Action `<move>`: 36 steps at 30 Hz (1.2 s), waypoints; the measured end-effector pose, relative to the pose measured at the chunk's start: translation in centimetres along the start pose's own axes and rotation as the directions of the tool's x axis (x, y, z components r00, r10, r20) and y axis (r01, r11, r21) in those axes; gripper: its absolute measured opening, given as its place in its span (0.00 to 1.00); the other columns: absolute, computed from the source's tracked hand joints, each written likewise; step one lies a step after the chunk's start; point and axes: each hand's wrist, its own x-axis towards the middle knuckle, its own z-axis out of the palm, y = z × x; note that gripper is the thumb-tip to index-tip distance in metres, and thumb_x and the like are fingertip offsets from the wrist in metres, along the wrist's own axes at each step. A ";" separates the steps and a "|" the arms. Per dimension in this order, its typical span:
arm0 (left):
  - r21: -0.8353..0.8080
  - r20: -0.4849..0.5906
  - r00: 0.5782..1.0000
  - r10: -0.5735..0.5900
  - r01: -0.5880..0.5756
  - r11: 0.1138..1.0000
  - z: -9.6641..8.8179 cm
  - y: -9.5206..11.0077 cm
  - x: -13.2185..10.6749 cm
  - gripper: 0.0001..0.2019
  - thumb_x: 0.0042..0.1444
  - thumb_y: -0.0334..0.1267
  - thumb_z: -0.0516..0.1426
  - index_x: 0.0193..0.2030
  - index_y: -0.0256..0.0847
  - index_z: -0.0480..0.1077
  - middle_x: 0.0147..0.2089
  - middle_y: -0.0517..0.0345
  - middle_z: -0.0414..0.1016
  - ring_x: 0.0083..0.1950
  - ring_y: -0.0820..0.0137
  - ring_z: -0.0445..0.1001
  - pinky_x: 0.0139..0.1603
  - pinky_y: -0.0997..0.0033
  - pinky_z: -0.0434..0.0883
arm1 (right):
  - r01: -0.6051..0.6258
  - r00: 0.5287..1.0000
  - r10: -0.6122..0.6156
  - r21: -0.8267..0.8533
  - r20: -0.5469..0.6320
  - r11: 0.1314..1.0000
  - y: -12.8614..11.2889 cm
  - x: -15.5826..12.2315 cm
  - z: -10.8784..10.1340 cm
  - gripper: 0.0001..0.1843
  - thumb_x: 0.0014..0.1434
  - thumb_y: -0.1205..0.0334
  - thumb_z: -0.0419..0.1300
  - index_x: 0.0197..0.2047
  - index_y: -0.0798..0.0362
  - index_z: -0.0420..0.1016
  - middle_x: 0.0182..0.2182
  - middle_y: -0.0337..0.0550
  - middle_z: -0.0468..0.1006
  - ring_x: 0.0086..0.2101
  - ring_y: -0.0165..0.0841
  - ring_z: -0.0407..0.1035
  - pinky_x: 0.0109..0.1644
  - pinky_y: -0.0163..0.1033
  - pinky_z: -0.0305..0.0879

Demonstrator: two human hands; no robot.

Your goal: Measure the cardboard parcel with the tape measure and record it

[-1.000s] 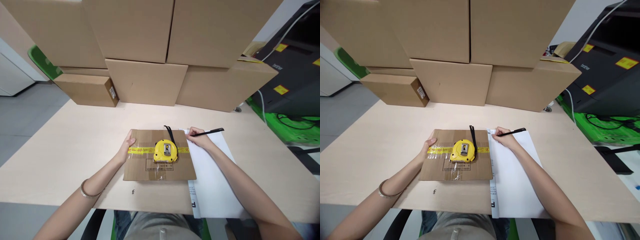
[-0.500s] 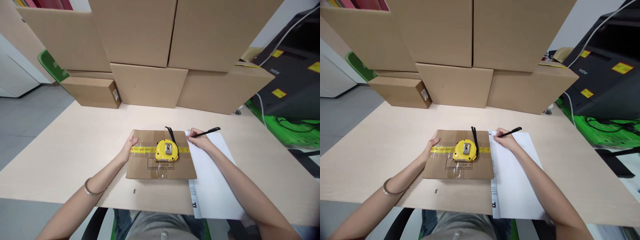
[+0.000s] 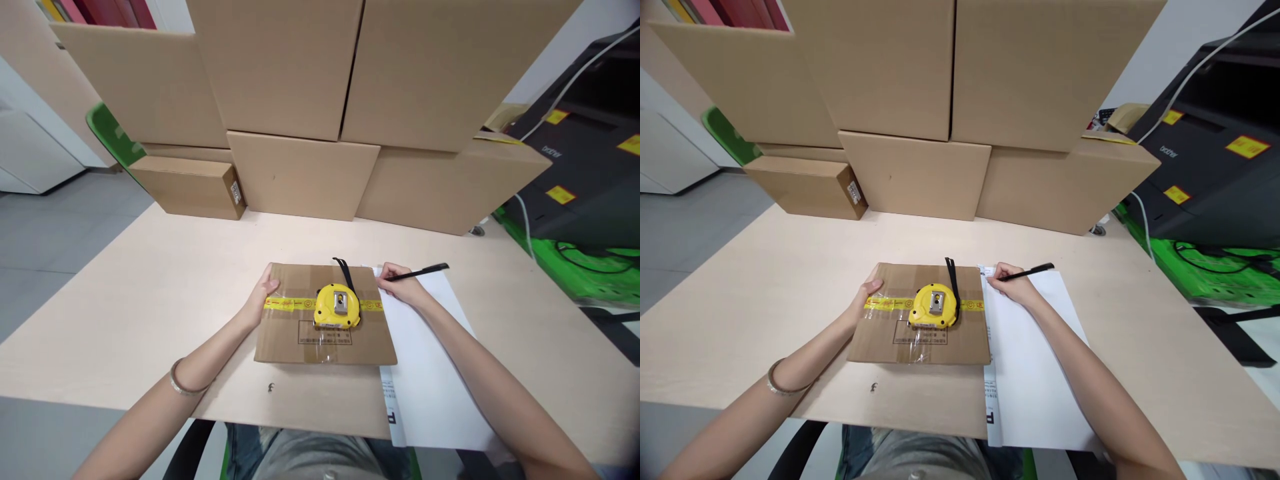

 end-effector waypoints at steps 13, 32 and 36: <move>-0.020 -0.012 0.999 -0.041 0.040 0.999 0.5 0.4 -0.4 0.22 0.51 0.50 0.66 0.49 0.42 0.72 0.53 0.50 0.82 0.61 0.47 0.77 0.65 0.51 0.69 | -0.025 1.000 0.025 0.017 -0.006 1.000 0.3 -0.1 0.1 0.17 0.48 0.53 0.68 0.23 0.48 0.63 0.14 0.31 0.65 0.16 0.26 0.55 0.20 0.34 0.48; 0.010 -0.001 1.000 -0.016 0.016 1.000 0.3 0.6 0.0 0.21 0.50 0.49 0.66 0.47 0.42 0.74 0.52 0.51 0.82 0.59 0.48 0.77 0.61 0.53 0.71 | -0.042 0.999 0.042 0.013 -0.005 0.999 0.1 -0.3 0.0 0.16 0.47 0.55 0.68 0.24 0.48 0.63 0.16 0.32 0.67 0.17 0.26 0.56 0.21 0.33 0.50; 0.002 0.015 1.000 -0.014 0.014 1.000 0.3 0.6 0.1 0.19 0.50 0.49 0.67 0.45 0.41 0.74 0.53 0.50 0.82 0.58 0.47 0.77 0.60 0.53 0.72 | -0.050 0.999 0.050 -0.012 0.007 0.999 0.2 -0.3 0.0 0.16 0.48 0.53 0.67 0.24 0.48 0.63 0.17 0.32 0.67 0.18 0.27 0.58 0.21 0.34 0.51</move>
